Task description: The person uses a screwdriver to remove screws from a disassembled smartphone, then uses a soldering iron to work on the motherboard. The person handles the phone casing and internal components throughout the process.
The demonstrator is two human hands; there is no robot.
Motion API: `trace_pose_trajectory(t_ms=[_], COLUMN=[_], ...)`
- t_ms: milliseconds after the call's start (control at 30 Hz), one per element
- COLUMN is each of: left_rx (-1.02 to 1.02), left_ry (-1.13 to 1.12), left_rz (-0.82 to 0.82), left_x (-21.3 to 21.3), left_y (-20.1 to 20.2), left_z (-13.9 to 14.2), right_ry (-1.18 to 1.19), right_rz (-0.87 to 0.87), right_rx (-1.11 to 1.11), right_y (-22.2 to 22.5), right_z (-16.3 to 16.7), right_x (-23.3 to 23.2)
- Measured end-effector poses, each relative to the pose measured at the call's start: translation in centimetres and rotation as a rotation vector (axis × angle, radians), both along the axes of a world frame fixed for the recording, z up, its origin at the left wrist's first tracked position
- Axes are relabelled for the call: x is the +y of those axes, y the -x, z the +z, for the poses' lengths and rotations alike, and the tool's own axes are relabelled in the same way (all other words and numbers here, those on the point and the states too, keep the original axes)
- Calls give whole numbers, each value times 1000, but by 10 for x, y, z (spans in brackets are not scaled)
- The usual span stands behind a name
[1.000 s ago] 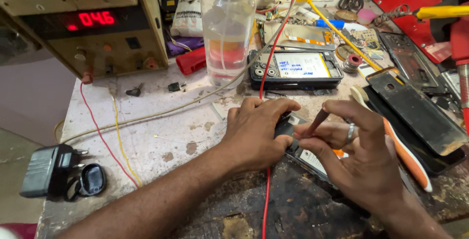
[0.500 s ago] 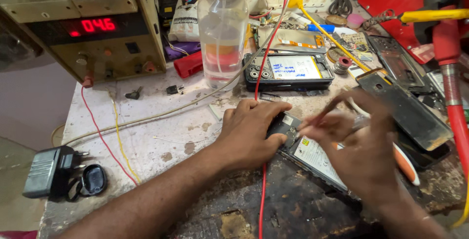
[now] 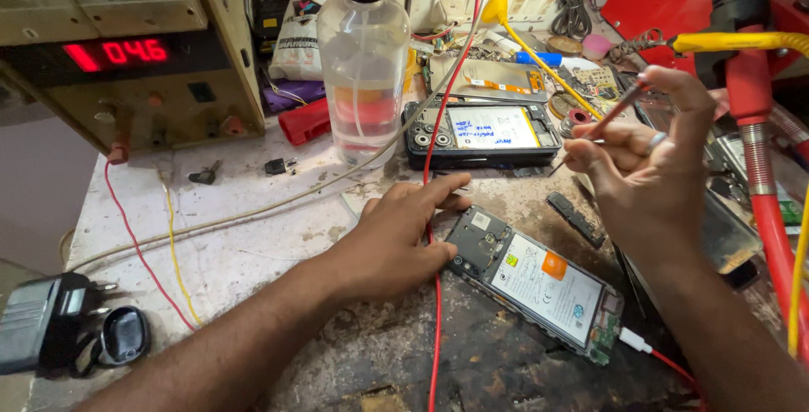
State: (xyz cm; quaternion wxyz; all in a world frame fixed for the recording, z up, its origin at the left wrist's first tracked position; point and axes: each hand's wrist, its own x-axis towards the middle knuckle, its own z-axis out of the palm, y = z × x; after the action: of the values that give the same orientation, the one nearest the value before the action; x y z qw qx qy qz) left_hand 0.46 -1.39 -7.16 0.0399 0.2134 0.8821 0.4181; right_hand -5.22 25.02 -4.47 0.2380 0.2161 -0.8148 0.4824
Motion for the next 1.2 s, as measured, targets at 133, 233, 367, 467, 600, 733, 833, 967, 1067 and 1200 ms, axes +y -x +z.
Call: trace_pose_trajectory(t_ms=[133, 233, 367, 467, 600, 733, 833, 967, 1067, 1200], left_rx=[0, 1, 33, -12, -40, -82, -54, 42, 48, 13], left_ry=[-8, -10, 1, -1, 23, -32, -78, -132, -226, -235], left_rz=[-9, -14, -13, -15, 3, 19, 10, -1, -34, 16], left_x=[0, -2, -1, -2, 0, -2, -4, -6, -7, -8], left_y=[2, 5, 6, 7, 6, 6, 8, 10, 13, 16], left_z=[-1, -2, -4, -3, 2, 5, 4, -1, -4, -6], right_ry=[-56, -74, -4, 97, -57, -64, -90, -69, 62, 82], right_rz=[-40, -41, 68, 8, 100, 77, 56, 96, 108, 104], right_rx=[7, 42, 71, -119, 96, 65, 62, 141, -23, -59], right_y=[14, 18, 18, 15, 13, 16, 18, 17, 14, 7], right_z=[-1, -2, -9, -13, -15, -19, -22, -22, -18, -11], right_x=[2, 6, 3, -1, -4, -5, -5, -2, -1, -5])
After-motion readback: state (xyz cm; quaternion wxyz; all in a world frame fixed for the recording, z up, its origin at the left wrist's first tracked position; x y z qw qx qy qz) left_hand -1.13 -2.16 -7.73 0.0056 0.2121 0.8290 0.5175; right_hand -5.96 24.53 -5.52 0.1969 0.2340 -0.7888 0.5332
